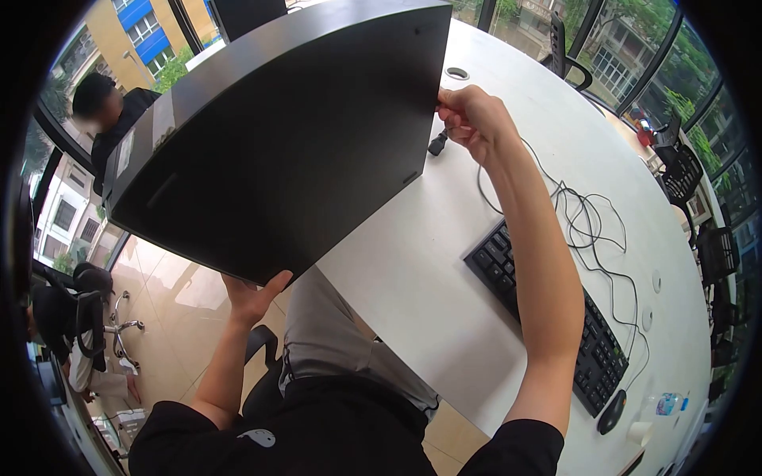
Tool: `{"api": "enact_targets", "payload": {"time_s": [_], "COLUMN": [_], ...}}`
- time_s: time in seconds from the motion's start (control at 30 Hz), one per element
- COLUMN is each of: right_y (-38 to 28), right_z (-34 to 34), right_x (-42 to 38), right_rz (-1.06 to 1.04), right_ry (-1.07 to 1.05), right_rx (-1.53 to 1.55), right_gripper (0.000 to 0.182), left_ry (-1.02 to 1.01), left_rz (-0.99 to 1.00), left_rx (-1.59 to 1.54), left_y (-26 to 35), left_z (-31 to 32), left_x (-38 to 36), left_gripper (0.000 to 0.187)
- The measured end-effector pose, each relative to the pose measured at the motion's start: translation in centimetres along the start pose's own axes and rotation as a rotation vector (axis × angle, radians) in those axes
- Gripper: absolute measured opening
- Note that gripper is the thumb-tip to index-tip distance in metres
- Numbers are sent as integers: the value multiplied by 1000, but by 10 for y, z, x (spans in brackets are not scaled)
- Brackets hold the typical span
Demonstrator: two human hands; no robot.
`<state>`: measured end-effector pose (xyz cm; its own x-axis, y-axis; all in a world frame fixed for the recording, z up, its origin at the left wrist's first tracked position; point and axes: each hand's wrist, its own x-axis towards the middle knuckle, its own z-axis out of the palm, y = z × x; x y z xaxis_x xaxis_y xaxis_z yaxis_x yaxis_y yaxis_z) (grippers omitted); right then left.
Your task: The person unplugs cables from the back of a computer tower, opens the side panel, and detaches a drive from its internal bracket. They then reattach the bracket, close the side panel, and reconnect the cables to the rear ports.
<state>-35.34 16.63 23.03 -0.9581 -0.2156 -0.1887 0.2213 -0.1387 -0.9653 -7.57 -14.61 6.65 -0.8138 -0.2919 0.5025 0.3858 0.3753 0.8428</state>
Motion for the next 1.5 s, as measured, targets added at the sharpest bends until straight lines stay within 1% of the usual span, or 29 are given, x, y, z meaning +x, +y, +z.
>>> {"api": "enact_targets", "payload": {"time_s": [0.03, 0.1, 0.13, 0.23, 0.27, 0.33, 0.43, 0.53, 0.57, 0.67, 0.7, 0.8, 0.9, 1.0, 1.03, 1.13, 1.23, 1.33, 1.37, 1.47, 1.5], "right_y": [-5, -20, -24, -18, -7, 16, 40, 58, 61, 47, 40, 10, 3, 5, 3, 0, -1, -5, -3, 3, 0], "right_z": [2, -34, -51, -70, -75, -72, -81, -91, -93, -87, -81, -42, -15, 1, 5, 4, 6, 3, 6, 2, 6], "right_x": [-3, 14, 20, 5, 2, -8, 1, 26, 33, 34, 32, 0, -13, -8, -7, 1, 3, 11, 14, 14, 8], "right_rz": [14, -176, -268, -175, -65, -13, 65, 83, 80, -30, -80, -80, -40, -64, -68, -70, -86, -146, -140, -137, -150], "right_ry": [15, 150, 220, 265, 214, 229, 265, 325, 330, 368, 370, 220, 40, -72, -51, -110, -53, 36, 49, 1, 35], "right_rx": [-8, -8, -5, -196, -292, -400, -486, -502, -502, -753, -785, -478, -357, -248, -205, -155, -148, -152, -110, -78, -108], "right_gripper": [11, 14, 16, 23, 26, 28, 34, 37, 43, 50, 55, 54, 51, 40, 32, 23, 17, 14, 13, 14, 15], "left_ry": [16, 41, 18, 8, 10, 6, -9, 11, 22, 0, -17, -75, -31, -43, -47, -65, -88, -68, -62, -49, -59], "left_rz": [-5, -12, 2, 37, 36, 29, 18, 19, 20, -1, -14, 33, 14, 13, 16, 26, 29, 0, -8, 11, 24], "left_rx": [-17, -49, -33, -49, -81, -129, -149, -150, -145, -118, -110, -41, -99, -111, -106, -73, -38, -52, -57, -40, -27], "left_y": [0, 0, -1, -5, -6, -7, -1, 3, 6, 5, 4, -2, -1, 0, 0, 1, 1, 6, 8, 5, 4], "left_z": [2, 4, 1, 3, 4, 8, 6, 8, 9, 5, 5, 1, 5, 5, 4, 2, 0, 1, 2, 3, 3], "left_x": [-1, -1, -1, -1, -2, -2, 1, 2, 3, 2, 2, 0, -2, 0, 0, 0, 0, 0, 0, -1, 0], "left_gripper": [67, 65, 63, 59, 58, 55, 50, 48, 47, 47, 47, 46, 44, 44, 44, 43, 41, 40, 39, 36, 35]}}
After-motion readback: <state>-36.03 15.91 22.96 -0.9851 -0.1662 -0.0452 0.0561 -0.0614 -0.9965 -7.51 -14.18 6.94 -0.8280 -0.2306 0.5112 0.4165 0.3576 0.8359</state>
